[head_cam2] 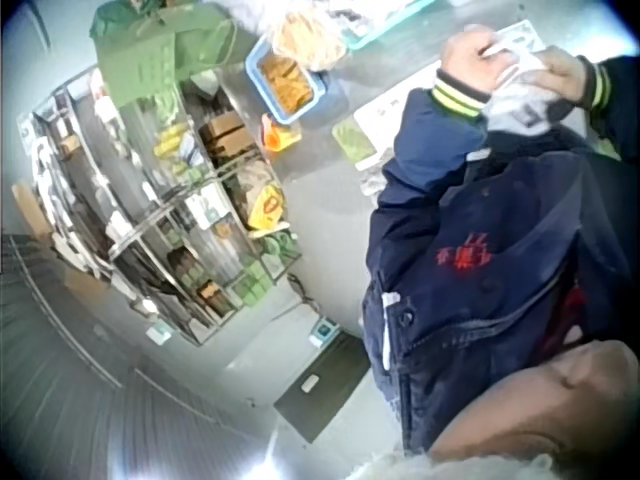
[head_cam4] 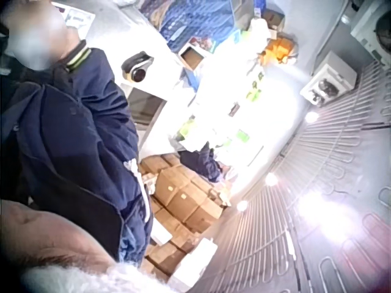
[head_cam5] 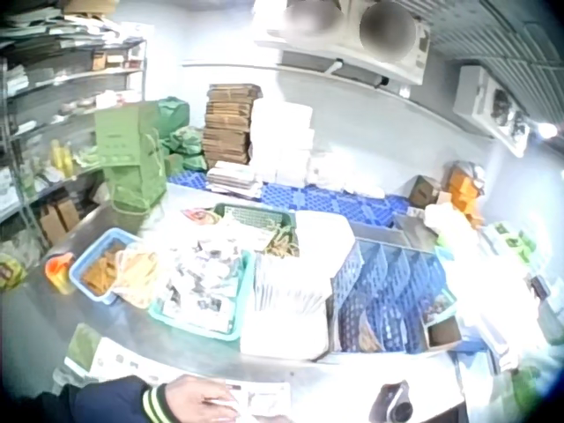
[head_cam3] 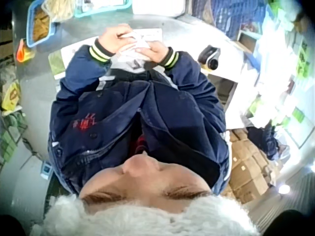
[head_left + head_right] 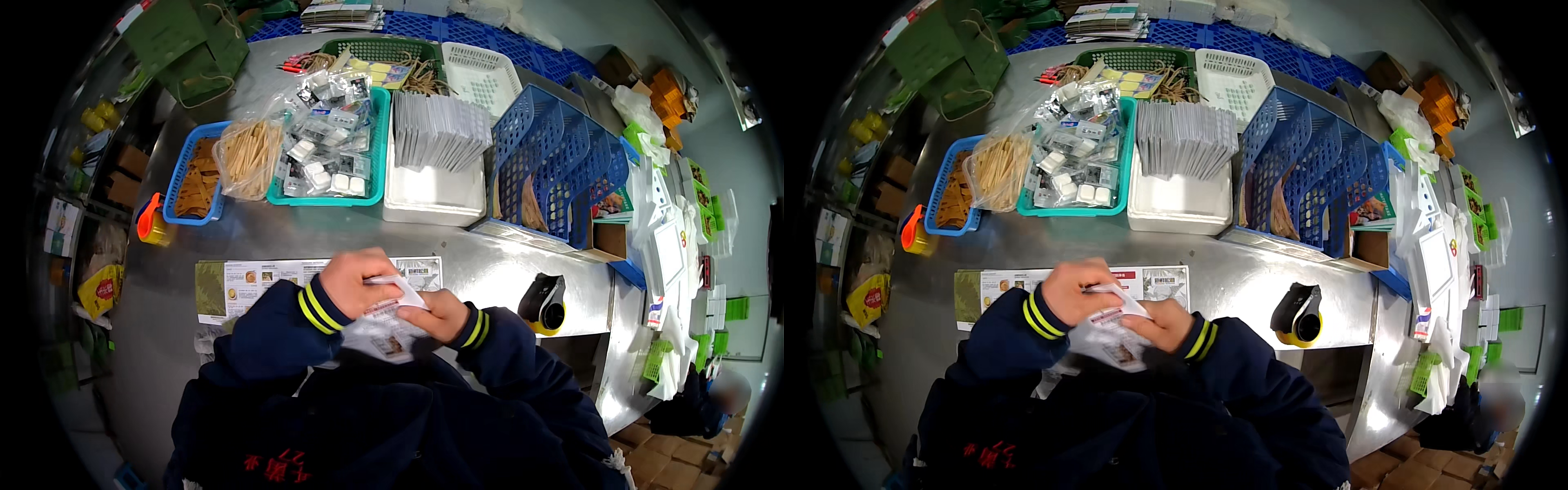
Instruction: The person is assembling kits of small industrial components by picking items from several bins, placing them into plastic bags, and organizing them on a metal table according to a printed instruction sheet.
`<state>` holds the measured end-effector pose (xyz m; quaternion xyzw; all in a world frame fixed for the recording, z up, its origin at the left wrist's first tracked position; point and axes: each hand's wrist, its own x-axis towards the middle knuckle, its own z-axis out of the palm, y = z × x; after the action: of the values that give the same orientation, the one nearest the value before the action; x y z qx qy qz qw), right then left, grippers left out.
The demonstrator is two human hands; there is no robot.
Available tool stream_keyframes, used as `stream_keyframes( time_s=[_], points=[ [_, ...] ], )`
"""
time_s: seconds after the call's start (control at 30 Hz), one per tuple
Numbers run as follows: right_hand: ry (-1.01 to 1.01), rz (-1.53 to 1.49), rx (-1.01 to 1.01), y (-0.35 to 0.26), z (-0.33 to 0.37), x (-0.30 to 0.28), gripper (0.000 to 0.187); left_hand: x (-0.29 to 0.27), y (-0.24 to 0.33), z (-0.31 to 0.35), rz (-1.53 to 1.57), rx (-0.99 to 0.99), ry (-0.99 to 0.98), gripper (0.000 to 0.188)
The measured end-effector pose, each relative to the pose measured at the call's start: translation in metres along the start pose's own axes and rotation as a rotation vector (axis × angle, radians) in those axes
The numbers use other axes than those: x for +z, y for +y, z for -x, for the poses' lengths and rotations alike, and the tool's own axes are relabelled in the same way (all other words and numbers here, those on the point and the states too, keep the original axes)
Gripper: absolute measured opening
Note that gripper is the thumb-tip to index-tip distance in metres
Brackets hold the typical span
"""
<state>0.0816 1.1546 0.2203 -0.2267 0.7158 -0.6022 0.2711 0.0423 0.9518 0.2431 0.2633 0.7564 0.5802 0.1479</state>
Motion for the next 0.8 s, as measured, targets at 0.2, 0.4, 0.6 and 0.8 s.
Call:
stream_keyframes(
  time_s=[0.2,0.4,0.6,0.8],
  points=[
    [0.102,0.23,0.064,0.012,0.035,-0.037,0.02,-0.022,-0.025,0.001,0.304,-0.264,-0.021,0.01],
    [0.427,0.41,-0.376,0.009,0.019,-0.024,0.033,-0.028,-0.066,0.003,-0.017,-0.257,-0.005,0.018],
    [0.533,1.002,-0.524,0.016,-0.014,0.045,0.033,-0.043,-0.053,-0.002,0.341,-0.375,0.099,0.032],
    [0.488,1.071,-0.494,0.048,-0.024,0.056,0.04,-0.036,-0.048,0.002,-0.102,-0.217,0.229,0.028]
  ],
)
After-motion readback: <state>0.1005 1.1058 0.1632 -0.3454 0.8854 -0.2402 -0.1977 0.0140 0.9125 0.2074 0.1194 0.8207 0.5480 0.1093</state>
